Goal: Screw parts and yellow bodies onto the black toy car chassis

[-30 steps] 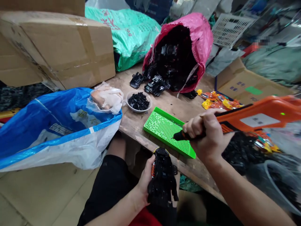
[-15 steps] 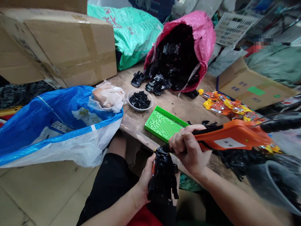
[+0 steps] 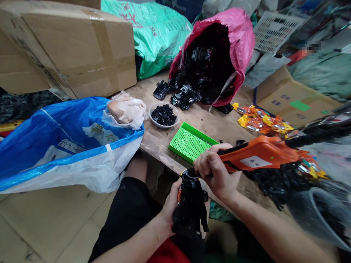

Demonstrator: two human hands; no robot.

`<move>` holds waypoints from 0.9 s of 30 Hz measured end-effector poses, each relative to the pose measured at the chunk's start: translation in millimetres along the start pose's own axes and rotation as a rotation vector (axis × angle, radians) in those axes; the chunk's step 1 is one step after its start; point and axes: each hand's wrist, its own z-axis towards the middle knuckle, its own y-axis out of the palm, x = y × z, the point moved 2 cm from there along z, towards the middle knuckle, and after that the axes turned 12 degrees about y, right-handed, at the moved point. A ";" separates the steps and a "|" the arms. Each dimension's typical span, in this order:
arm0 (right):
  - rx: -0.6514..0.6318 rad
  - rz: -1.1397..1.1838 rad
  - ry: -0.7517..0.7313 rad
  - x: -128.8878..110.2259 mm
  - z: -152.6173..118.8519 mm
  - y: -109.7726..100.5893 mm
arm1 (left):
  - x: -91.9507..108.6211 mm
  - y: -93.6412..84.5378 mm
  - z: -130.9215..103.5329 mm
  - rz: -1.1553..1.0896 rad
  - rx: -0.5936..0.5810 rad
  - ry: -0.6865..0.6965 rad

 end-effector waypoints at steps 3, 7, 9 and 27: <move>-0.003 0.000 0.013 0.4 1.8 1.9 | 0.9 -1.0 2.0 0.038 -0.009 0.031; 0.011 0.001 0.023 1.5 4.1 3.4 | 2.8 -2.3 3.7 0.110 0.029 0.130; 0.013 0.001 0.034 3.4 5.0 3.9 | 3.5 -2.5 3.3 0.142 0.055 0.147; 0.040 -0.015 0.075 -0.4 13.9 4.2 | 4.1 -6.3 4.7 0.118 -0.032 0.018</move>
